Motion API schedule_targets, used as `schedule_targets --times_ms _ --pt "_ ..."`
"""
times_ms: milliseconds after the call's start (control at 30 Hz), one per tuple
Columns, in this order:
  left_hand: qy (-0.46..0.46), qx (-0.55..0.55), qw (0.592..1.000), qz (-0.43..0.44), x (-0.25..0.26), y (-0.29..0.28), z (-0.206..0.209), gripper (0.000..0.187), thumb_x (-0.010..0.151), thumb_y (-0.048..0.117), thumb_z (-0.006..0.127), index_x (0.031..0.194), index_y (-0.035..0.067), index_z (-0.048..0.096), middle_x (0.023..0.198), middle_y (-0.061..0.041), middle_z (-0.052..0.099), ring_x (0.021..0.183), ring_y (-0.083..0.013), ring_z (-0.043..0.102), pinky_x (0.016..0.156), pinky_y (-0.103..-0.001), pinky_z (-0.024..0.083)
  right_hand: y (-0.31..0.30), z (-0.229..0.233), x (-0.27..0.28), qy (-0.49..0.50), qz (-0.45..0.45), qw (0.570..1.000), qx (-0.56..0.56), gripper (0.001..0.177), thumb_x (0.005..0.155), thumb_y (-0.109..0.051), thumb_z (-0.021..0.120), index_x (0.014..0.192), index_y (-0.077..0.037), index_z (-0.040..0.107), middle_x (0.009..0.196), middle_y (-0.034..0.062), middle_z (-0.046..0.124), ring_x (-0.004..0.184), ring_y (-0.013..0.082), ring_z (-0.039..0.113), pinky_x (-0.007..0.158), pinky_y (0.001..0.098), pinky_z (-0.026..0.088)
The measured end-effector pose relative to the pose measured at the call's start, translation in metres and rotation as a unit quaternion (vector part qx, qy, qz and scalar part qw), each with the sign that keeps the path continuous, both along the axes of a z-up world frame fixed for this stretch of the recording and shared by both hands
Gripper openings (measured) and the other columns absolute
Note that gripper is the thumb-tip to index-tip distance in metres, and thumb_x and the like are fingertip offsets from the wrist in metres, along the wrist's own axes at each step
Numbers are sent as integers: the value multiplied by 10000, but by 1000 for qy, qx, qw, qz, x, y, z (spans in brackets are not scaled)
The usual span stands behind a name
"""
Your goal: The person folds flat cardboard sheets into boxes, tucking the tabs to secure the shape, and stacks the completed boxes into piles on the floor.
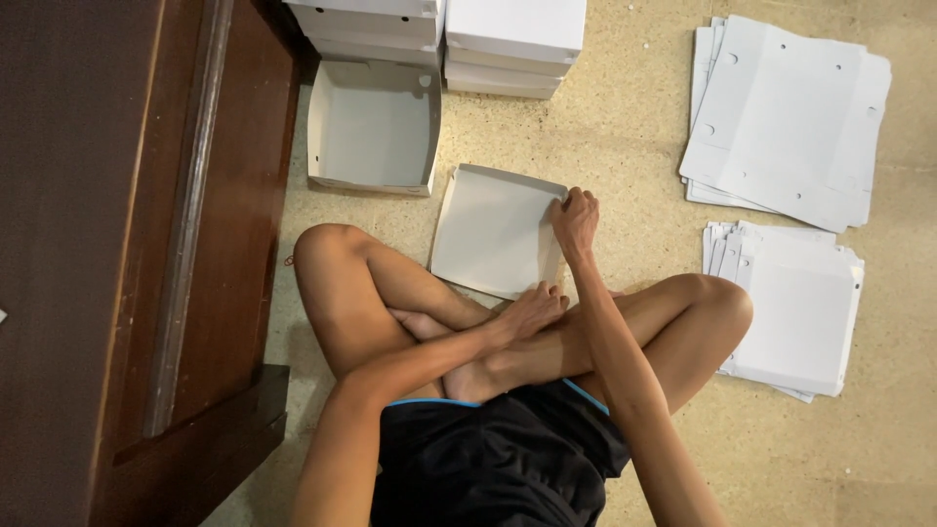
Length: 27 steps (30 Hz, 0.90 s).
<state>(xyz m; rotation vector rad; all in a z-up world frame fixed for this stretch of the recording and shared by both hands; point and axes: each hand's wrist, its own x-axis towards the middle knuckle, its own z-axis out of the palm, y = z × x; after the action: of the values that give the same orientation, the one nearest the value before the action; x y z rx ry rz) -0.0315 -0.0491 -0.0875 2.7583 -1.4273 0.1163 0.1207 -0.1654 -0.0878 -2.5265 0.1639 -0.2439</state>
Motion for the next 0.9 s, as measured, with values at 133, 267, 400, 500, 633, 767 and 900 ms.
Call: schedule_targets --times_ms 133,267,400,500,633,767,900 --pt "-3 28 1000 14 -3 -2 -7 281 722 98 729 913 138 527 784 -3 543 758 -197 616 517 -197 535 1 10 -4 -1 1 1000 17 115 799 -98 633 736 -42 555 637 76 451 577 252 536 639 349 444" --pt "-9 3 999 35 -5 3 11 250 745 94 731 933 138 573 788 -15 535 759 -197 603 526 -213 530 0 6 -5 -14 20 1000 2 83 831 -50 569 765 -2 565 642 116 446 576 267 535 636 358 445" --pt "72 -99 990 76 -2 9 17 252 812 93 724 1025 97 590 894 -58 535 792 -249 621 552 -298 548 -1 5 -4 -25 31 999 13 172 873 -159 577 796 -6 594 634 119 464 567 278 555 619 378 460" --pt "266 -314 896 166 -1 23 59 254 911 114 624 1138 30 548 910 -144 541 792 -404 644 545 -441 530 8 43 -13 -35 14 998 44 201 989 -144 521 991 18 640 668 137 550 613 267 617 652 373 502" --pt "217 -348 900 144 2 28 75 337 908 62 626 1216 2 504 1083 -231 508 920 -462 607 598 -504 563 1 44 -18 -7 -6 996 86 210 999 -157 544 1026 -12 694 734 141 626 679 241 656 660 355 512" --pt "345 -331 832 281 16 21 66 575 778 -3 627 1303 36 396 1052 -185 479 846 -411 587 584 -442 500 3 48 -26 -30 1 993 112 188 956 -143 611 985 -12 743 800 165 645 743 304 659 689 376 526" --pt "264 -217 908 242 30 30 83 741 777 -34 710 1440 -61 383 1192 -265 442 1014 -434 571 719 -453 510 -4 28 -26 -33 8 991 132 126 884 -118 672 941 -65 772 859 152 639 801 302 633 724 373 519"
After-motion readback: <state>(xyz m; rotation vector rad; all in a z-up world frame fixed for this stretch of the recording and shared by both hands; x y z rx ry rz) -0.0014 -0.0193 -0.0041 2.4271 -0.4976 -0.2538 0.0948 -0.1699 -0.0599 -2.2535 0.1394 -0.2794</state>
